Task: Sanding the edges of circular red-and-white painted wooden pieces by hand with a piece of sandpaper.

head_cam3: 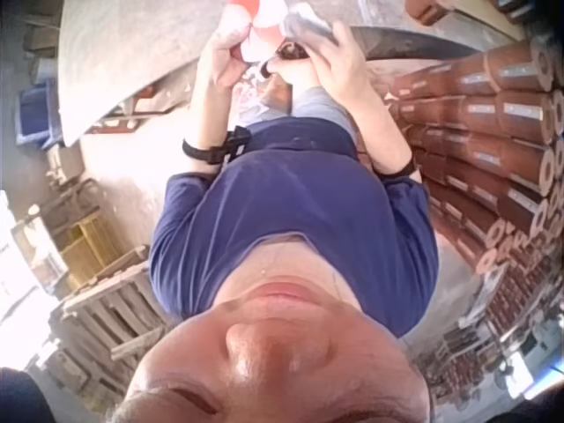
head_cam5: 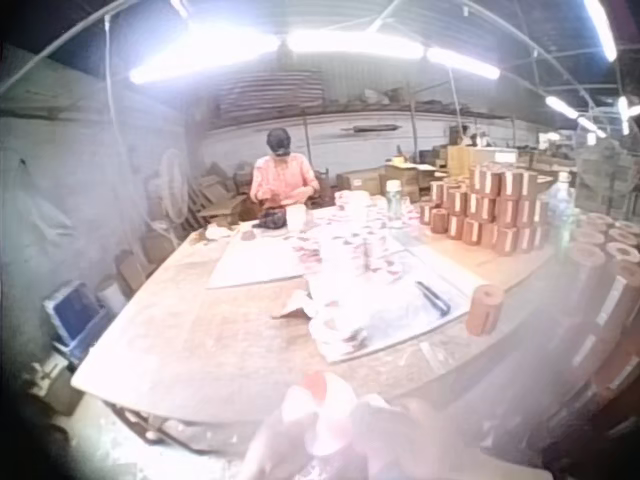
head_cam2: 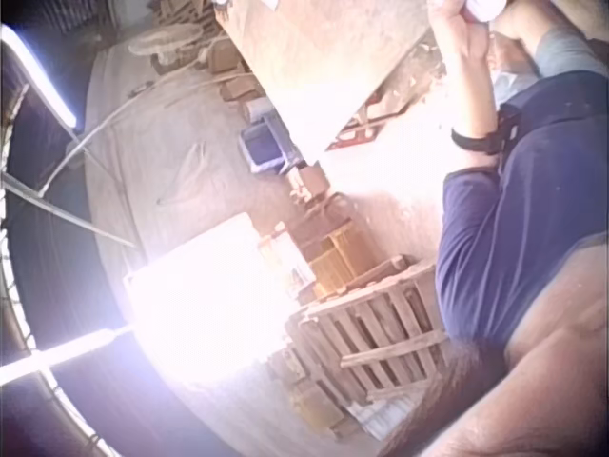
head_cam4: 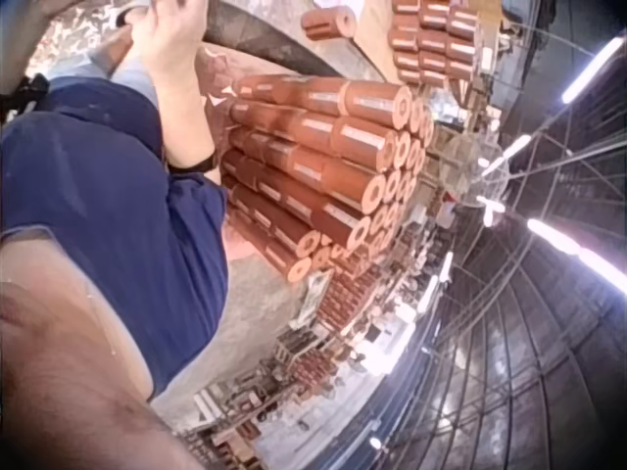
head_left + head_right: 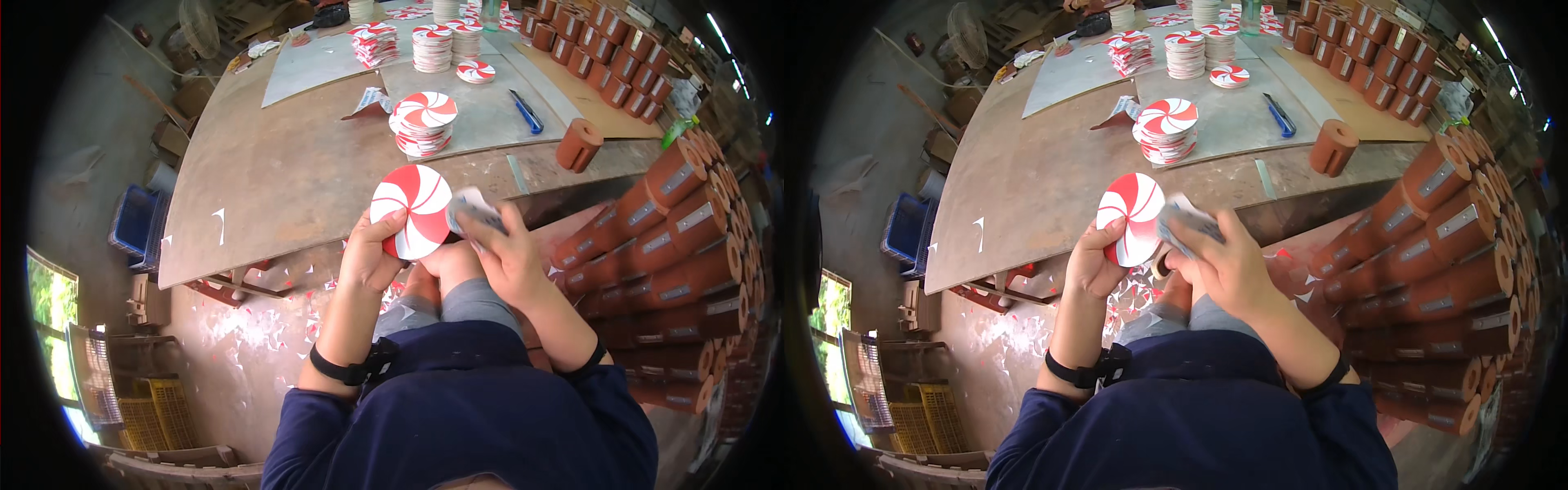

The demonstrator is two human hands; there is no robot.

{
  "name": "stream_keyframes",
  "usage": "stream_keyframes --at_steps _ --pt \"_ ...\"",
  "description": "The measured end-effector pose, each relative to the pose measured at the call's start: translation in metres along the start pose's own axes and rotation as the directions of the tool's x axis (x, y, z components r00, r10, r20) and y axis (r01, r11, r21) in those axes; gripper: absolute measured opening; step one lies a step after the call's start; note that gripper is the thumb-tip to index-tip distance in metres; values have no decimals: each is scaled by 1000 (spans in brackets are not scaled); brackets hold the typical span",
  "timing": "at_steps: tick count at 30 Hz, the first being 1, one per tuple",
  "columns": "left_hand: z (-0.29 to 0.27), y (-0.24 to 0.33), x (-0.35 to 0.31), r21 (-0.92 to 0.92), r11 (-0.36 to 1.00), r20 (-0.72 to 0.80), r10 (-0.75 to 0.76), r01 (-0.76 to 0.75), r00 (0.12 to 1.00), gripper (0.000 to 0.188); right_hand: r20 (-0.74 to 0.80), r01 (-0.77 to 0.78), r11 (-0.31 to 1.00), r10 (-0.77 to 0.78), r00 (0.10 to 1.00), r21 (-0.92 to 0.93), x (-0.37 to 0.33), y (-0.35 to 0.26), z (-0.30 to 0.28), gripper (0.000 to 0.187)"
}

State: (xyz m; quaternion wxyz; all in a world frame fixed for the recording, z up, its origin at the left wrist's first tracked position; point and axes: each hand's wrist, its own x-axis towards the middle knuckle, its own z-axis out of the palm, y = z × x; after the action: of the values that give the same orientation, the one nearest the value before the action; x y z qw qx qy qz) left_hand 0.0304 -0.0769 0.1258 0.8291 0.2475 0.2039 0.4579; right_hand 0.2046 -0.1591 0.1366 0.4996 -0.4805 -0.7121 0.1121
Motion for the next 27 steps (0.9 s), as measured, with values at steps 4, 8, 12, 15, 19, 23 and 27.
stream_keyframes --at_steps 4,8,12,15,19,23,27 --pt "1 1 -1 -30 999 -101 28 -31 995 35 43 -24 986 32 999 -167 -29 27 7 29" --pt "1 0 -2 -14 1000 -27 -28 27 999 33 -201 -17 1000 17 980 -1 -3 -3 -2 29" --pt "8 -8 3 23 1000 -45 9 -8 999 33 -217 111 990 -126 968 -81 0 -6 18 40" --pt "13 2 -4 -60 998 -93 -9 3 996 34 -49 -1 987 -7 999 -161 -30 28 27 38" --pt "4 -4 0 -39 999 14 -15 16 1000 32 -180 11 995 -29 983 -99 -17 18 11 37" --pt "10 -9 -3 -31 999 -14 27 -27 1000 31 -153 182 966 -211 965 -186 8 -10 4 40" --pt "11 1 -1 -18 1000 -84 -5 4 996 34 -81 -58 988 47 996 -140 -39 42 26 36"
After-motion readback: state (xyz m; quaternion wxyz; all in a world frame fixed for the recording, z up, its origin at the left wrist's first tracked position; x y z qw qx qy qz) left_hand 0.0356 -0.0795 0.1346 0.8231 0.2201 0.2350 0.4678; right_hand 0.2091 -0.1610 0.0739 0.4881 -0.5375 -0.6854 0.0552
